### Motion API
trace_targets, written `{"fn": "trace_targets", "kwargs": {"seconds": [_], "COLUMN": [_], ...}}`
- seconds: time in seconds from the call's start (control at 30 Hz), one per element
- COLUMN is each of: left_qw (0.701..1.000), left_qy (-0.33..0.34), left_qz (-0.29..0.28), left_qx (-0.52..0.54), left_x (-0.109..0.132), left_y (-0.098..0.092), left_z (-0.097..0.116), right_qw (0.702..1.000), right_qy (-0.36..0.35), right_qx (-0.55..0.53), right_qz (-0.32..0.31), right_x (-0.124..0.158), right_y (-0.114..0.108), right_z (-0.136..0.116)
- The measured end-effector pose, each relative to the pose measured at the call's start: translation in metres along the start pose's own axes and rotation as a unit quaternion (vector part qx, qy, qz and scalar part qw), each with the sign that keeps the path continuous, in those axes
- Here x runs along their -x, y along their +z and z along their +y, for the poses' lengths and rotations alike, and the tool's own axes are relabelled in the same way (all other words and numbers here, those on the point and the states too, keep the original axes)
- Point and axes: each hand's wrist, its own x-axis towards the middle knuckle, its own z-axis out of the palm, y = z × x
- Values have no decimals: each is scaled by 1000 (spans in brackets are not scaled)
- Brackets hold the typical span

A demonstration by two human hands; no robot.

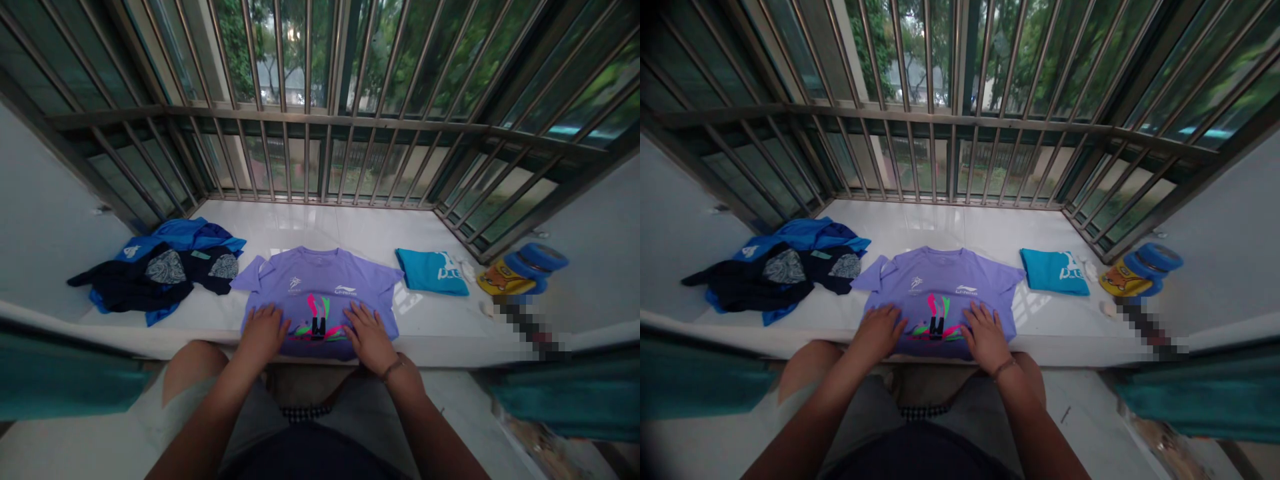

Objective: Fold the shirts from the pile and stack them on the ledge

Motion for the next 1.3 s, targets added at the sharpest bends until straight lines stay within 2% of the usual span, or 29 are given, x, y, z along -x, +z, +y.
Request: {"fn": "trace_targets", "kwargs": {"seconds": [0.1, 0.23, 0.37, 0.47, 0.6, 0.73, 0.9, 1.03, 1.13, 1.3], "left_qw": [996, 984, 981, 982, 986, 987, 987, 987, 989, 988], "left_qy": [67, 153, 166, 158, 133, 120, 118, 114, 110, 107], "left_qz": [27, 18, 8, 1, 5, 12, 14, 15, 10, 9], "left_qx": [55, 89, 97, 100, 104, 110, 112, 109, 103, 107], "left_x": [-42, -117, -186, -213, -216, -214, -217, -217, -218, -218], "left_y": [-11, -6, 4, 11, 23, 33, 34, 33, 32, 31], "left_z": [18, 62, 108, 123, 121, 116, 117, 117, 117, 117], "right_qw": [999, 988, 978, 974, 977, 973, 943, 915, 907, 915], "right_qy": [29, 135, 190, 216, 211, 221, 258, 275, 281, 279], "right_qx": [1, 54, 76, 72, 23, -57, -181, -268, -302, -287], "right_qz": [41, 46, 40, 23, 0, 32, 106, 128, 89, -60], "right_x": [-19, -61, -100, -117, -126, -126, -121, -123, -128, -137], "right_y": [-28, -66, -83, -85, -86, -89, -84, -78, -80, -94], "right_z": [29, 83, 126, 145, 163, 177, 180, 176, 176, 181]}}
